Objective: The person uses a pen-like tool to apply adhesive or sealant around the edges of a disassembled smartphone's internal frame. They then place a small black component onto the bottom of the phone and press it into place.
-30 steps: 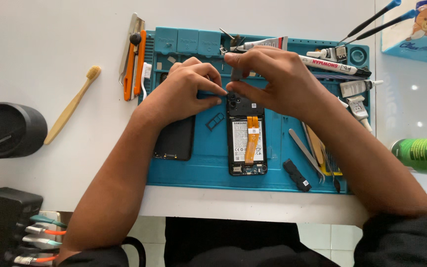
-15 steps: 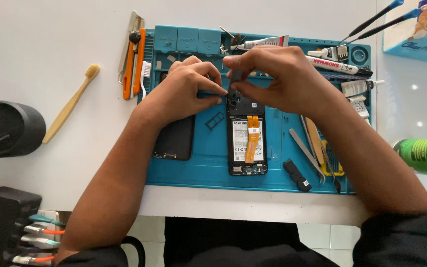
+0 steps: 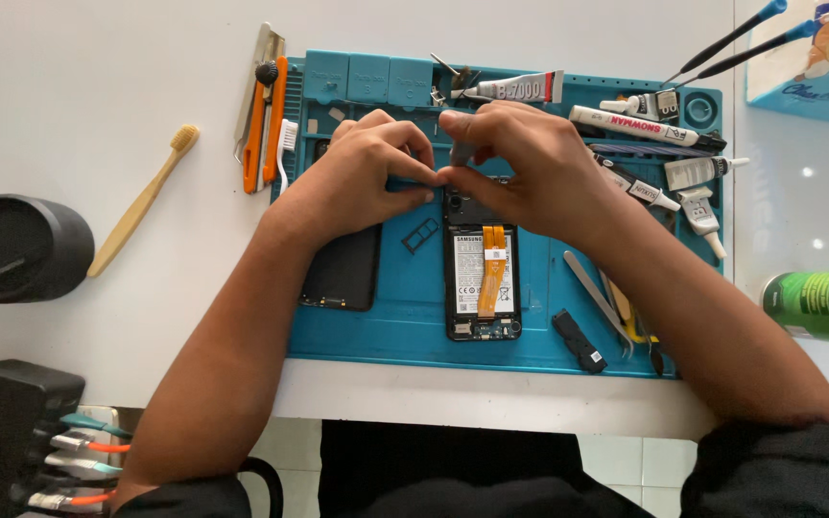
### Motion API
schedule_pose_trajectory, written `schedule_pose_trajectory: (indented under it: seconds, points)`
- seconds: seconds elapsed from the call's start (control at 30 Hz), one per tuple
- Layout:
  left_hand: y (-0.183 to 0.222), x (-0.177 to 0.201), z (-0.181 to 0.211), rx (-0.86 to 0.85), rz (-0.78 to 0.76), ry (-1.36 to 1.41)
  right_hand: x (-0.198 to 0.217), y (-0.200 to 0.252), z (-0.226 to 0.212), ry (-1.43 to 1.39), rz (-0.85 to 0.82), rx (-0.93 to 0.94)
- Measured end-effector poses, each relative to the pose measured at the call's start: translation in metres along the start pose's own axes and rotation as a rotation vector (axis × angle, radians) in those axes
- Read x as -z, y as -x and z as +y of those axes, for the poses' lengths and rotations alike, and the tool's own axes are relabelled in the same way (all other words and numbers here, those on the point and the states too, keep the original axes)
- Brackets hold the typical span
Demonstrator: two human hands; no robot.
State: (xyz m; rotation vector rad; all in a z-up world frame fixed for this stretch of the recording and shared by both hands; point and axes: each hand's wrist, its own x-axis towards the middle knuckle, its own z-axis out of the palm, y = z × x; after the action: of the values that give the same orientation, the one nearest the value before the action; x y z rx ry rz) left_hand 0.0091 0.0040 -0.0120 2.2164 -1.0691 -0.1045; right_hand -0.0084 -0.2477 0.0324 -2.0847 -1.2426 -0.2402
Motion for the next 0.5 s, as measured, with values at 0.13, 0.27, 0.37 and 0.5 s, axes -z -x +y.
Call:
schedule_pose_trajectory:
  seconds: [0.13, 0.27, 0.37, 0.5]
  points:
    - [0.000, 0.000, -0.001, -0.004, 0.001, -0.002, 0.003, 0.002, -0.004, 0.074, -0.040, 0.039]
    - [-0.001, -0.003, -0.004, 0.006, 0.006, 0.003, 0.008, 0.002, -0.005, -0.072, -0.127, -0.095]
    - [0.001, -0.002, -0.001, 0.018, -0.003, -0.007, -0.003, 0.012, 0.002, 0.029, -0.029, -0.092]
    - [0.000, 0.001, 0.002, 0.012, 0.007, 0.016, -0.001, 0.009, 0.001, 0.056, -0.014, 0.050]
